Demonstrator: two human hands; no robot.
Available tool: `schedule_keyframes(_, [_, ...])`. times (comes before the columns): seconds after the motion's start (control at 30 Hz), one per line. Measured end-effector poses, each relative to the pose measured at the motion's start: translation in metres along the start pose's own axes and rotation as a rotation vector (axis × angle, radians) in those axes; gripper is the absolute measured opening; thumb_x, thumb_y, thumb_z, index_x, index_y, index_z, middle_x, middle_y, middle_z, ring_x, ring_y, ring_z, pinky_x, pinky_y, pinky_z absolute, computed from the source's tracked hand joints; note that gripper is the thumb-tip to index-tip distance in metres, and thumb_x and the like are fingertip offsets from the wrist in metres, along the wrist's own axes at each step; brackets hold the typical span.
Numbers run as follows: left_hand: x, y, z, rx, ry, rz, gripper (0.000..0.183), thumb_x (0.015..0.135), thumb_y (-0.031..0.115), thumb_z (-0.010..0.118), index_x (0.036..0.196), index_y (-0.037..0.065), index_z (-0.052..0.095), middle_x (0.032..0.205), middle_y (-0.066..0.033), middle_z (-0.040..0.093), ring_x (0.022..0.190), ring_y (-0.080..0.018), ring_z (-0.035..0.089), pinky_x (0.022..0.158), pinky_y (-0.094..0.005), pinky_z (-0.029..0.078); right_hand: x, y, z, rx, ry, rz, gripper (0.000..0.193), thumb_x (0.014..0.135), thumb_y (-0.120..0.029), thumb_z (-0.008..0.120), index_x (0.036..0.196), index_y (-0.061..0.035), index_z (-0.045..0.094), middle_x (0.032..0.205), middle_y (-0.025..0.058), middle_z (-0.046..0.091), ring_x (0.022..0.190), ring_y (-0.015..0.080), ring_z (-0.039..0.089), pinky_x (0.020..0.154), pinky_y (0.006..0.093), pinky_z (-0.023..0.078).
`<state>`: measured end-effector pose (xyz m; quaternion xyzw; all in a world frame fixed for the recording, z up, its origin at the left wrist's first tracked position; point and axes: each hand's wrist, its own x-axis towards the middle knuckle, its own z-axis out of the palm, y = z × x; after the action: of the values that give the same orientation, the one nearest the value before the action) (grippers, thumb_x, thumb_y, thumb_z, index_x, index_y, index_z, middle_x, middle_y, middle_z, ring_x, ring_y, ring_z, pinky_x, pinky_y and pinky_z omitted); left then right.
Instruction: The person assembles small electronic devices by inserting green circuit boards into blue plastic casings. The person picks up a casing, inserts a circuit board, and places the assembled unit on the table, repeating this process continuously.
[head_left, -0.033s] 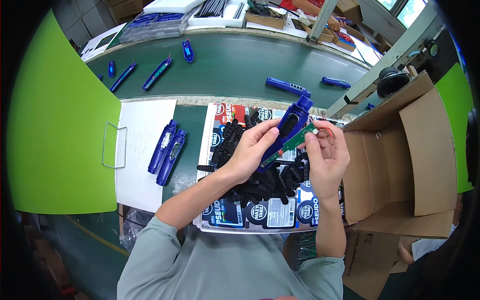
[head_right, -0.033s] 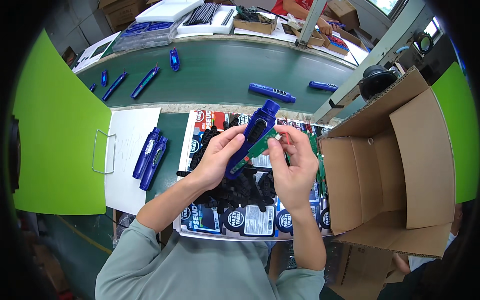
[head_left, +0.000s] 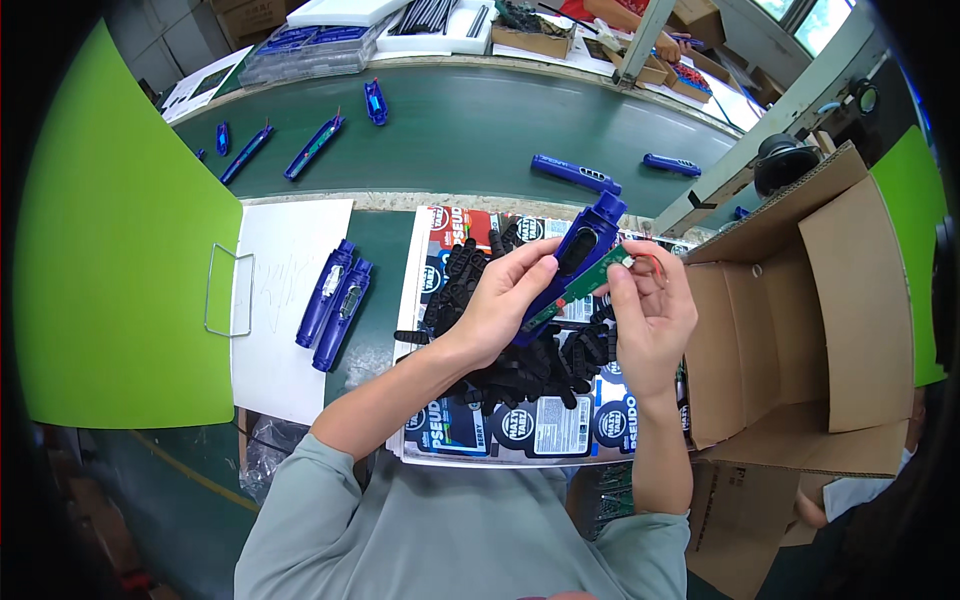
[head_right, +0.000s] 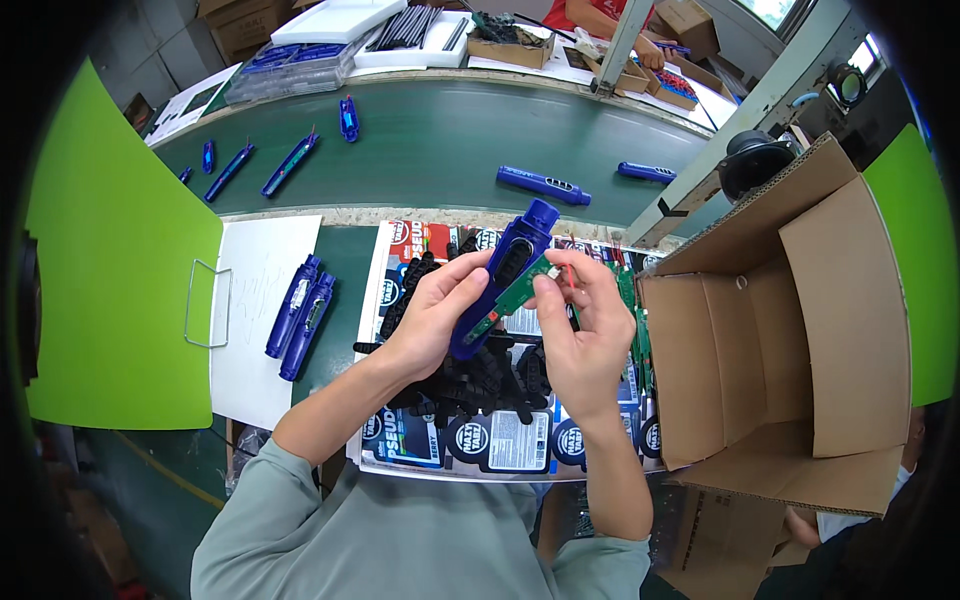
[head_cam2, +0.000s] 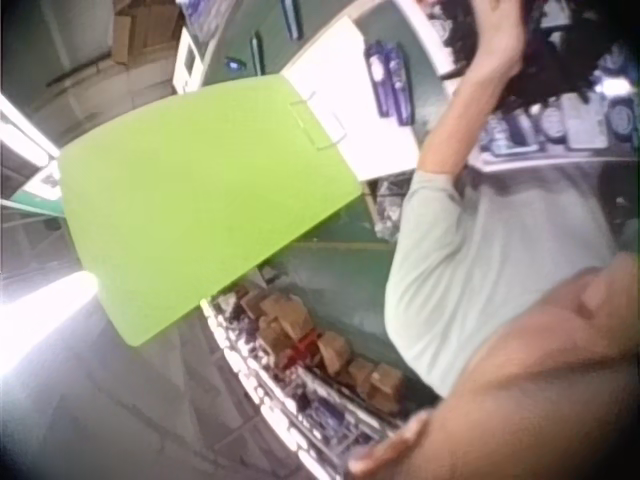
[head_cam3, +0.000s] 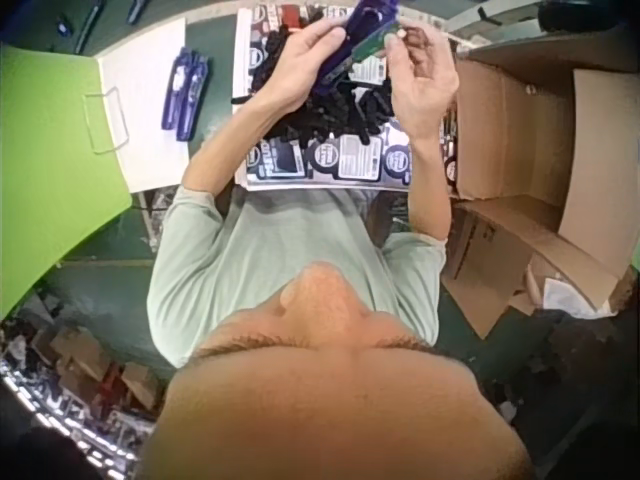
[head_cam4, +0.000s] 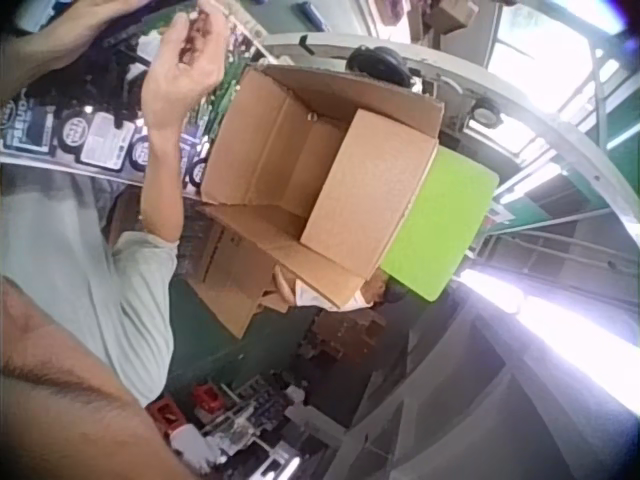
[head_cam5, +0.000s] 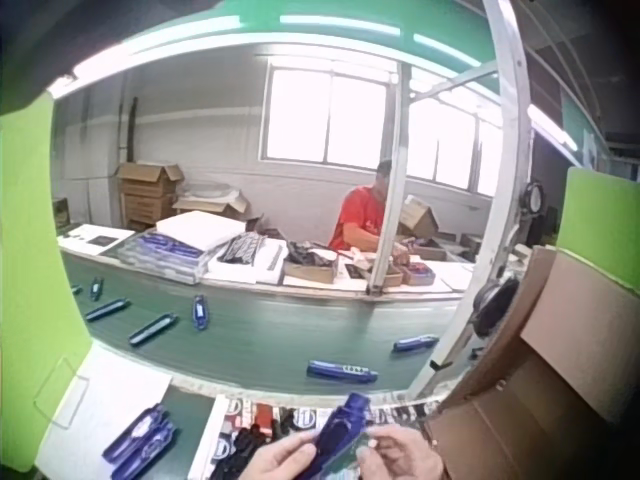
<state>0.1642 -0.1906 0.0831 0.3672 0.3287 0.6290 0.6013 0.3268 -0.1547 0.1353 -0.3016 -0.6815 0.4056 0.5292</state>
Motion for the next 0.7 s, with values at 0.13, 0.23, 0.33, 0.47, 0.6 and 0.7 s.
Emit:
schedule_keyframes(0.13, [0.0,0.0,0.0,0.014,-0.007,0.031,0.039,0.109,0.021,0.049,0.141,-0.001,0.055,0.12,-0.0058,0.068,0.105,-0.008,0.062,0.092,-0.0264,0.051,0.0,0.004,0.003,-0.041,-0.029,0.004,0.022,0.096,0.003,0.065,0.118,0.0047,0.064,0.099,0.0083,0.063,0.08,0.0124,0.066,0.07,0.027,0.057])
schedule_keyframes(0.23, [-0.001,0.002,0.0,0.021,-0.011,0.013,0.04,0.109,0.021,0.05,0.142,-0.001,0.054,0.121,-0.006,0.067,0.106,-0.0081,0.061,0.093,-0.0264,0.05,0.0,0.003,0.005,-0.03,-0.038,0.02,0.023,0.096,0.002,0.065,0.118,0.0044,0.064,0.099,0.009,0.065,0.08,0.0124,0.067,0.07,0.0269,0.057])
schedule_keyframes(0.33, [-0.001,0.002,-0.001,0.039,-0.009,0.023,0.041,0.109,0.022,0.05,0.142,-0.002,0.054,0.121,-0.0058,0.067,0.106,-0.0078,0.061,0.092,-0.0263,0.05,0.001,0.003,0.002,-0.027,-0.055,0.06,0.023,0.096,0.002,0.065,0.119,0.0042,0.064,0.098,0.0088,0.066,0.08,0.0121,0.067,0.069,0.0261,0.056])
schedule_keyframes(0.47, [0.002,-0.004,-0.003,0.098,-0.031,0.054,0.042,0.109,0.025,0.051,0.143,0.001,0.053,0.118,-0.0048,0.068,0.103,-0.0076,0.062,0.089,-0.026,0.051,0.006,-0.004,-0.002,-0.058,-0.093,0.104,0.023,0.095,0.001,0.066,0.118,0.0039,0.066,0.095,0.0086,0.067,0.078,0.0113,0.066,0.068,0.0254,0.054])
schedule_keyframes(0.6, [0.002,-0.012,0.001,0.155,-0.035,0.095,0.042,0.108,0.024,0.052,0.144,0.001,0.052,0.122,-0.0057,0.067,0.107,-0.0091,0.062,0.093,-0.027,0.051,0.008,0.003,-0.007,-0.198,-0.104,0.056,0.024,0.091,0.002,0.07,0.114,0.0017,0.069,0.094,0.0094,0.064,0.07,0.0113,0.061,0.063,0.0267,0.05])
schedule_keyframes(0.7, [0.002,-0.013,0.003,0.138,-0.067,0.075,0.044,0.108,0.022,0.052,0.146,-0.001,0.051,0.129,-0.0081,0.065,0.113,-0.0108,0.061,0.099,-0.0288,0.049,0.008,-0.009,-0.001,-0.529,-0.024,-0.225,0.027,0.086,0.002,0.073,0.113,-0.0008,0.071,0.096,0.0095,0.058,0.072,0.0141,0.056,0.063,0.0288,0.047])
